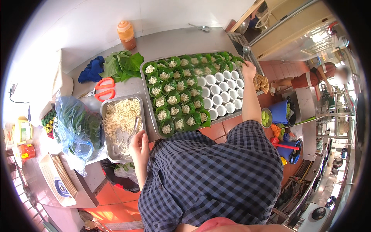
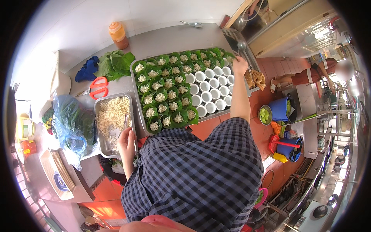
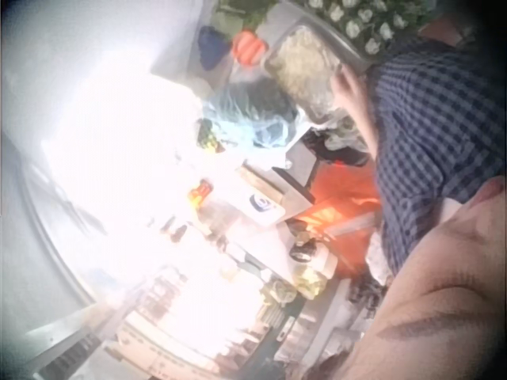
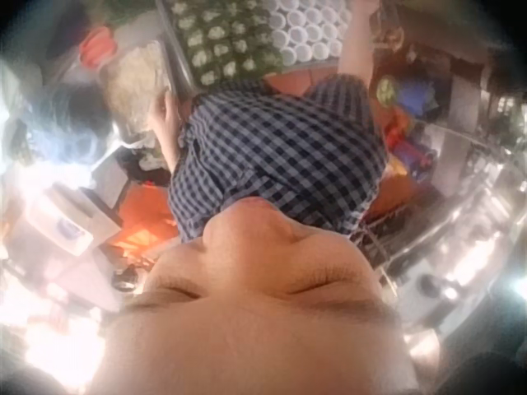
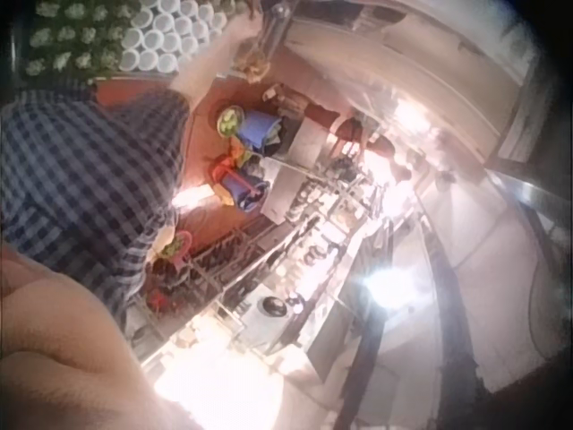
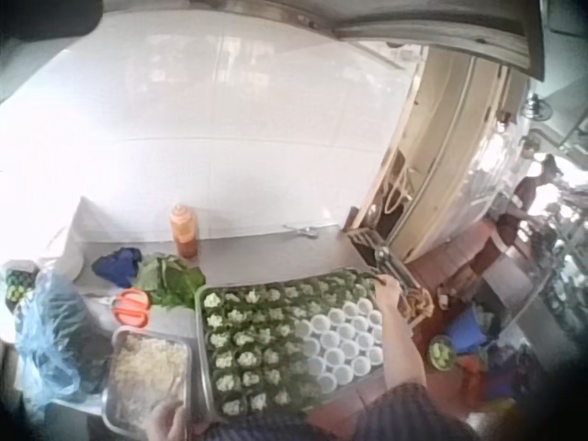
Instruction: The person assembles small food items by placing a green leaf on a tray, adding a spoonful of filling, folding the leaf, and placing the finished item into a tray. The process is repeated multiple times.
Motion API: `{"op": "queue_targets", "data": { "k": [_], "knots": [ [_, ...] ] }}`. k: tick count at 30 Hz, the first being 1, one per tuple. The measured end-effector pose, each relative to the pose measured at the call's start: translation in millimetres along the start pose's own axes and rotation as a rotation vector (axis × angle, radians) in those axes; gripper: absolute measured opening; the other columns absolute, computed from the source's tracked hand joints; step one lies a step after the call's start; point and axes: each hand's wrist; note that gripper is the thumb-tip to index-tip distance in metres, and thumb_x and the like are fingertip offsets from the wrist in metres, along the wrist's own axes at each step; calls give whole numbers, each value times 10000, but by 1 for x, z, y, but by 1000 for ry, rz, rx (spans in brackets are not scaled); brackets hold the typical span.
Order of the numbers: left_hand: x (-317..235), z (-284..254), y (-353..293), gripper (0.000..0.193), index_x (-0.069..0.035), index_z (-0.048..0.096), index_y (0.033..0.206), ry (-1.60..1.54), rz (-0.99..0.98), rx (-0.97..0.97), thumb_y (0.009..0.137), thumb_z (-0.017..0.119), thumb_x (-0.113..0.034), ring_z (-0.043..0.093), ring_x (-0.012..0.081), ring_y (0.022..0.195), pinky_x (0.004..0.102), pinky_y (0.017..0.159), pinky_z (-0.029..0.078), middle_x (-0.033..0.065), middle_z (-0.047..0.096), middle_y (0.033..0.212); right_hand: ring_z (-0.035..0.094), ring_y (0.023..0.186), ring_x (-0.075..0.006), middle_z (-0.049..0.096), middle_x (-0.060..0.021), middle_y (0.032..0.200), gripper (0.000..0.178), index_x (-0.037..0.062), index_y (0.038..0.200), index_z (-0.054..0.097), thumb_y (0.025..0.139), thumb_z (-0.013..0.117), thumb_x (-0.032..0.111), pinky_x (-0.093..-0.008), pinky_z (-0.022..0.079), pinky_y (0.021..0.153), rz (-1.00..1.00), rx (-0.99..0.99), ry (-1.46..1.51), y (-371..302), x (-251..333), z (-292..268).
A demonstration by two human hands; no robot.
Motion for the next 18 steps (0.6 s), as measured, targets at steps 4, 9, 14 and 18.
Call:
{"op": "queue_targets", "data": {
  "k": [4, 9, 14, 18],
  "knots": [
    [-13, 4, -2, 246, 33, 600, 1010, -7, -7, 58, 868, 570, -166, 607, 146, 709, 272, 652, 486, 104, 622, 811, 637, 810, -275, 666, -137, 830, 212, 86, 889, 692, 722, 613, 189, -355, 472, 784, 77, -32, -71, -2, -18, 21],
    [-7, -3, -5, 242, 41, 580, 1030, 59, 16, 76, 880, 556, -149, 589, 114, 726, 243, 660, 470, 77, 610, 819, 591, 855, -303, 630, -120, 903, 235, 151, 920, 687, 701, 626, 207, -379, 443, 838, -116, -146, -408, -6, -39, 42],
    [3, -4, -12, 221, 31, 600, 1001, -11, -27, 16, 863, 567, -138, 618, 152, 703, 277, 667, 487, 111, 629, 785, 580, 866, -313, 607, -111, 932, 173, 147, 853, 663, 708, 626, 234, -409, 464, 803, -128, -71, -319, 11, -27, 35],
    [-7, -9, -14, 216, 32, 591, 1005, -45, -73, 14, 867, 565, -133, 615, 130, 673, 259, 641, 486, 93, 625, 761, 586, 838, -312, 614, -104, 880, 116, 118, 794, 639, 735, 596, 208, -423, 473, 745, -252, 107, -647, 7, -6, 27]
  ]
}}
Point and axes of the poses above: each hand's wrist, its own y-axis towards the middle knuckle, its own z-axis out of the palm, x = y × z
